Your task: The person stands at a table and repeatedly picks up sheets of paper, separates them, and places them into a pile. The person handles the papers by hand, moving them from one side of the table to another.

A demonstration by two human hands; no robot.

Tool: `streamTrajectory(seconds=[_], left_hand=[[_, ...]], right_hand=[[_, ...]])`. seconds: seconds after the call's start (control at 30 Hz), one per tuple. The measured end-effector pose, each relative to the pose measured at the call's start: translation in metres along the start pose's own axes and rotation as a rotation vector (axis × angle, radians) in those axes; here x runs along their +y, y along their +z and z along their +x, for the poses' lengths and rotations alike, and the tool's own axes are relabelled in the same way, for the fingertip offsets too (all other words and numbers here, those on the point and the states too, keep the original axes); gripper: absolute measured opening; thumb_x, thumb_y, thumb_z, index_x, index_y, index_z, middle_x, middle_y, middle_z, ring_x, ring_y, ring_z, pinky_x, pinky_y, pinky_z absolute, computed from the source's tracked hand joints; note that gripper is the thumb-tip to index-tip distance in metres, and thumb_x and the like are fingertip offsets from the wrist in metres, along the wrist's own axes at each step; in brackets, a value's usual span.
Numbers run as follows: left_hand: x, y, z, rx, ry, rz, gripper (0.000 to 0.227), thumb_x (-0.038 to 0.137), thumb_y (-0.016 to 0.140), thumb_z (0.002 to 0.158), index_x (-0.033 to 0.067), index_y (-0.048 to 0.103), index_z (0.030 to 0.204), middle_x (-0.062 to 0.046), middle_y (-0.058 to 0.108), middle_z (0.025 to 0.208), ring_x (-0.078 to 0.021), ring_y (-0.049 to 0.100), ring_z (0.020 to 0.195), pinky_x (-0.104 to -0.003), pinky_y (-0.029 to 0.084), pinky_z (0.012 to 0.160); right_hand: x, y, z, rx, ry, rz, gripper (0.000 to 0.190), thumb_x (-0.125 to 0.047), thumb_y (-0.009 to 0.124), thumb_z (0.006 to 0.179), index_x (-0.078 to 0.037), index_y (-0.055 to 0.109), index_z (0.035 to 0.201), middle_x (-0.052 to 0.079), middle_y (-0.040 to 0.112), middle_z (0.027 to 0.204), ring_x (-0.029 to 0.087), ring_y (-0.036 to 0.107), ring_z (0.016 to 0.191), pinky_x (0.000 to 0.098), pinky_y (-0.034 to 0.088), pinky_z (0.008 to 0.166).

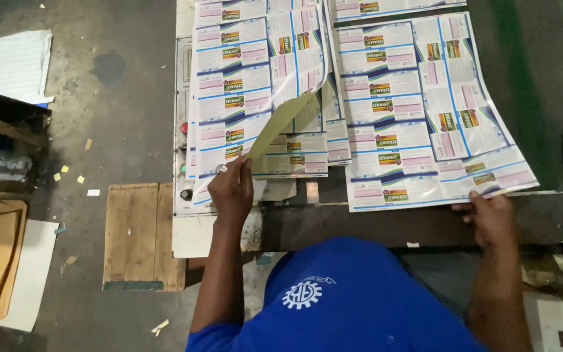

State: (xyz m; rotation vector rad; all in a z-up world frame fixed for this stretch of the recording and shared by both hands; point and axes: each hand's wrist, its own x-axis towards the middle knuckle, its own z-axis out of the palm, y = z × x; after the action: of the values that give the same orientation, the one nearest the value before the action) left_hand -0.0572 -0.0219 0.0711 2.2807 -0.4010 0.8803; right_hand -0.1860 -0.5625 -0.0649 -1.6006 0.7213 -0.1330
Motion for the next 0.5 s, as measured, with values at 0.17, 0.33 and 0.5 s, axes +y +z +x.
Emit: streamTrajectory(seconds=[0.17, 0.33, 0.5], left_hand=[[0.017, -0.003, 0.003, -0.050, -0.008, -0.035, 0.015, 0.004, 0.073, 0.096, 0.0068, 0.072, 0.111, -0.014, 0.071, 0.081, -0.0296, 0.066, 0.063, -0.040, 0.050, 0.056], [0.024, 0.002, -0.006, 0.011, 0.017, -0.042, 0.017, 0.004, 0.074, 0.094, 0.0081, 0.072, 0.111, -0.015, 0.072, 0.085, -0.0312, 0.068, 0.066, -0.041, 0.052, 0.058], [0.048, 0.036, -0.035, -0.057, 0.082, -0.206, 0.031, 0.000, 0.074, 0.082, 0.0086, 0.072, 0.112, -0.017, 0.076, 0.110, -0.0339, 0.073, 0.075, -0.041, 0.057, 0.064]], right_hand=[[-0.021, 0.023, 0.047, -0.026, -0.002, 0.066, 0.025, -0.014, 0.057, 0.108, -0.004, 0.059, 0.130, 0.010, 0.073, 0.107, 0.022, 0.071, 0.081, 0.0317, 0.046, 0.058], [-0.054, 0.039, 0.034, 0.054, 0.094, -0.018, 0.036, -0.028, 0.049, 0.113, -0.003, 0.058, 0.136, 0.013, 0.074, 0.107, 0.023, 0.071, 0.082, 0.0354, 0.049, 0.058], [-0.018, 0.071, 0.003, -0.080, 0.153, -0.150, 0.049, -0.023, 0.052, 0.103, -0.011, 0.054, 0.150, 0.015, 0.077, 0.114, 0.024, 0.072, 0.083, 0.0343, 0.053, 0.060]])
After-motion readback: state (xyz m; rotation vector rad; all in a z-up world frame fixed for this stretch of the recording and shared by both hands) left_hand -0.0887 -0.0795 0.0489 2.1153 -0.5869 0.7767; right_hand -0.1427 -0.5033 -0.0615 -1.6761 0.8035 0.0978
